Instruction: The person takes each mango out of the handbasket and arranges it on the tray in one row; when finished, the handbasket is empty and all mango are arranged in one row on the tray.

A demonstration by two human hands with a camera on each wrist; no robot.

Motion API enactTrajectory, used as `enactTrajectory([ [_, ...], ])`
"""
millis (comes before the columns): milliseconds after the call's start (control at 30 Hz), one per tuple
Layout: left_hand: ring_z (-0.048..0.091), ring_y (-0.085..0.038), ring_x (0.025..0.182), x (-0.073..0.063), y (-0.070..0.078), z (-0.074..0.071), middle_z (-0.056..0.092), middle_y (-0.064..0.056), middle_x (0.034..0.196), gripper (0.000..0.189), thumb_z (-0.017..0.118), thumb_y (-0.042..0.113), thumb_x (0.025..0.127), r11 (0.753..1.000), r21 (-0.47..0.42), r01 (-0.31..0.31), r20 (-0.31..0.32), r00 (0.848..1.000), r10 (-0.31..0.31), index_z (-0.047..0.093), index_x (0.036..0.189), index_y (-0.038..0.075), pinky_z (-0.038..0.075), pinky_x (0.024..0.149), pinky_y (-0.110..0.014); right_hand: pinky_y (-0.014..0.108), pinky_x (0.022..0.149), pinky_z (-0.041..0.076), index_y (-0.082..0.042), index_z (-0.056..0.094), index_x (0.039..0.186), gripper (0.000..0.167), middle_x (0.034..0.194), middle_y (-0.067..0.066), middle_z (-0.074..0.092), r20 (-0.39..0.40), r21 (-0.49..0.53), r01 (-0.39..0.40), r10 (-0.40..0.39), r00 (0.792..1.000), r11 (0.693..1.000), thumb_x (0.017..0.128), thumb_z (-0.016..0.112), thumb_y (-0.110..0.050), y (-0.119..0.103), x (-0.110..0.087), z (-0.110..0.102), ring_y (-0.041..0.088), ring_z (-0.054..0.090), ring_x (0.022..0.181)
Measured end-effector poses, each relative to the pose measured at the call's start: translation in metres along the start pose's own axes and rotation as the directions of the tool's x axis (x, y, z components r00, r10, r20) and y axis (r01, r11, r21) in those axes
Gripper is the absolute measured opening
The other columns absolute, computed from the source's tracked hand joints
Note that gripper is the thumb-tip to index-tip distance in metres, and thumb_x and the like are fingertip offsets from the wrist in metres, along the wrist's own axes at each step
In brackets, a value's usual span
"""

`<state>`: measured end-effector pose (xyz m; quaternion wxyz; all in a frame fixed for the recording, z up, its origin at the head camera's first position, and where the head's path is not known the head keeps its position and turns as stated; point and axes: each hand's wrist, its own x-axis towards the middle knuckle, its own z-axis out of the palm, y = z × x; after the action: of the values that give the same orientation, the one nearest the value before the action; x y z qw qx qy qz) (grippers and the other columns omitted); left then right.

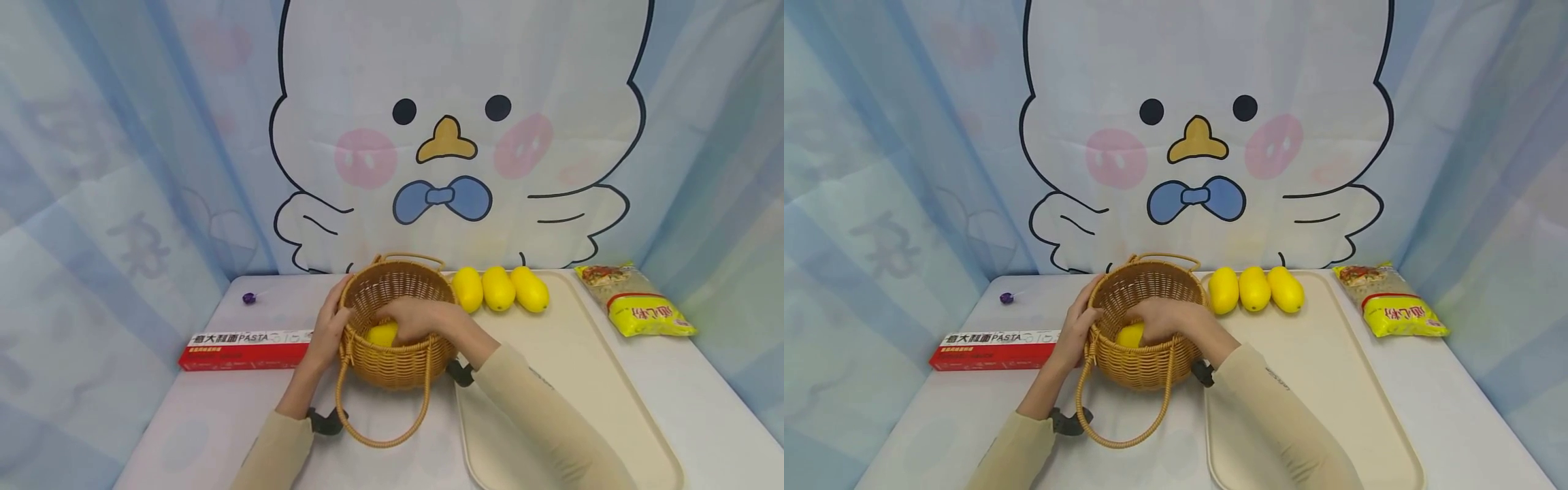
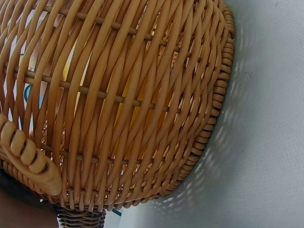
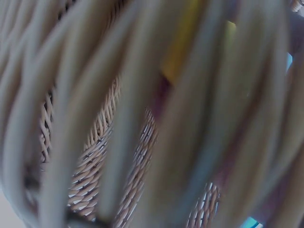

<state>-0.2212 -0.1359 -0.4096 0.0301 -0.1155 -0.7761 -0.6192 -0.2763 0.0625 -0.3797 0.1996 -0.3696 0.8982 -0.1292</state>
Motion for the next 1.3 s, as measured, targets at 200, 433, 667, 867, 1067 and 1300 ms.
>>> enactTrajectory([
  [200,0.029,-0.029,0.15,0.0,0.001,0.0,0.025,-0.005,0.165,0.063,0.039,0.01,0.097,1.0,0.005,-0.003,0.001,1.0,0.003,0.025,0.158,0.019,0.029,0.122,-0.048,0.045,0.118,0.036,-0.017,0.06,0.138,0.06,0.143,0.001,0.058,-0.112,-0.019,0.038,-0.04,0.993,0.999,0.079,0.074,-0.018,-0.001,-0.003,-0.003,0.025,0.046,0.139],
  [433,0.027,-0.027,0.151,0.0,0.001,0.0,0.024,-0.003,0.165,0.064,0.04,0.01,0.097,1.0,0.006,0.011,0.008,1.0,-0.011,0.025,0.158,0.021,0.027,0.123,-0.048,0.051,0.118,0.034,-0.023,0.061,0.135,0.062,0.146,0.0,0.055,-0.191,0.023,0.045,-0.039,0.981,0.999,0.075,0.073,-0.017,-0.001,-0.006,-0.004,0.027,0.039,0.145],
  [667,0.027,-0.027,0.151,0.002,-0.002,0.0,0.024,-0.003,0.165,0.065,0.04,0.011,0.096,1.0,-0.006,0.002,0.007,1.0,-0.002,0.026,0.158,0.021,0.026,0.123,-0.048,0.039,0.104,0.048,-0.024,0.062,0.131,0.061,0.132,-0.004,0.06,-0.289,0.006,0.086,-0.08,0.954,0.996,0.072,0.071,-0.01,0.001,-0.008,-0.004,0.019,0.054,0.122],
  [867,0.027,-0.028,0.151,0.001,-0.002,-0.001,0.025,-0.003,0.165,0.064,0.041,0.01,0.095,1.0,-0.013,0.001,-0.004,1.0,-0.001,0.027,0.157,0.021,0.025,0.124,-0.049,0.043,0.114,0.042,-0.017,0.059,0.134,0.064,0.139,-0.001,0.058,-0.372,0.079,0.085,-0.05,0.927,0.993,0.072,0.07,-0.006,-0.001,-0.017,-0.009,0.022,0.049,0.134],
  [1067,0.027,-0.027,0.151,0.0,0.0,0.0,0.024,-0.003,0.165,0.064,0.04,0.01,0.096,1.0,-0.002,0.004,-0.005,1.0,-0.004,0.027,0.158,0.02,0.025,0.124,-0.049,0.043,0.108,0.047,-0.014,0.055,0.137,0.066,0.138,0.002,0.058,-0.435,0.161,0.093,-0.014,0.901,0.982,0.074,0.073,-0.006,0.002,-0.031,-0.014,0.022,0.052,0.128],
  [1300,0.026,-0.028,0.151,0.001,-0.002,0.001,0.024,-0.005,0.165,0.064,0.039,0.01,0.096,1.0,-0.01,-0.002,-0.003,1.0,0.002,0.026,0.158,0.016,0.024,0.124,-0.05,0.043,0.101,0.051,-0.017,0.054,0.137,0.067,0.139,0.001,0.056,-0.506,0.272,0.121,0.035,0.862,0.955,0.074,0.073,-0.005,0.011,-0.047,-0.024,0.021,0.055,0.121],
])
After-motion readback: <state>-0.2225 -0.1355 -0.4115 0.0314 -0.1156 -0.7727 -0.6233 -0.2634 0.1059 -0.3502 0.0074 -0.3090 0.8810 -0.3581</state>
